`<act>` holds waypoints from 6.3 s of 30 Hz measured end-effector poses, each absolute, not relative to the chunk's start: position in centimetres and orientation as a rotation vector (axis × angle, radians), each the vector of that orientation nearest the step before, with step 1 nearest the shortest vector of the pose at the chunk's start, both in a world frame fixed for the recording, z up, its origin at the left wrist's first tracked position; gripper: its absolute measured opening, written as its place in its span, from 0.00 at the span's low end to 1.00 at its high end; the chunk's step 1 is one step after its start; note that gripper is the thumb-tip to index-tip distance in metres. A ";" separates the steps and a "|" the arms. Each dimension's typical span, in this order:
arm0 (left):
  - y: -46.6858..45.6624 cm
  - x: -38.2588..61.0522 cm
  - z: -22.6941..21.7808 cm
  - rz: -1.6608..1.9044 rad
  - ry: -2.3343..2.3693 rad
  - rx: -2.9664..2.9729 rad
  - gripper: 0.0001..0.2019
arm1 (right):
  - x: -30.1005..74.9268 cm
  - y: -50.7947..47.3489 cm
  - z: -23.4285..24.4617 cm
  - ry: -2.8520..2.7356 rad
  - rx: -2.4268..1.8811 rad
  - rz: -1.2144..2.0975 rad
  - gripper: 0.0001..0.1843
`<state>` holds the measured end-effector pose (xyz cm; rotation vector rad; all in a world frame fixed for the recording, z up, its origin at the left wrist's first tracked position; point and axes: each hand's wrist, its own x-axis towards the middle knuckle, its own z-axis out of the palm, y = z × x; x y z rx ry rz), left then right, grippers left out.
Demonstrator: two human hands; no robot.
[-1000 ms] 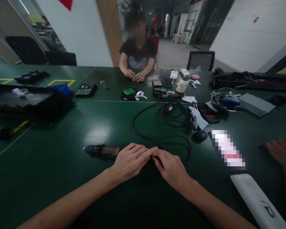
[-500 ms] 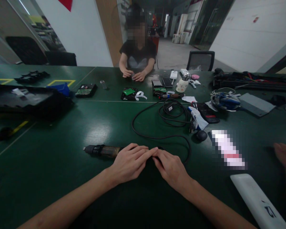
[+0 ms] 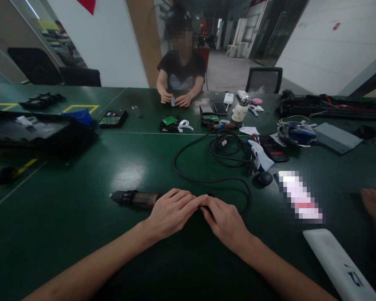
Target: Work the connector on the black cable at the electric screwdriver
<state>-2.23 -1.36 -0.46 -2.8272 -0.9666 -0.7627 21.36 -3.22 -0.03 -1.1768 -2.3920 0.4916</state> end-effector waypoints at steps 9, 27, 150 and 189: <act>-1.4 -2.2 -0.1 -0.740 -0.943 -2.834 0.26 | 21.4 -3.2 0.3 -2.381 -1.158 0.498 0.08; -1.6 -2.1 -0.1 -0.737 -0.945 -2.838 0.27 | 21.3 -3.2 0.0 -2.396 -1.169 0.457 0.06; -1.7 -1.6 0.0 -0.803 -1.092 -2.848 0.21 | 21.6 -3.4 0.4 -2.240 -1.149 0.573 0.07; -1.5 -1.7 0.1 -0.754 -1.103 -2.873 0.28 | 21.7 -3.4 0.6 -2.228 -1.143 0.547 0.07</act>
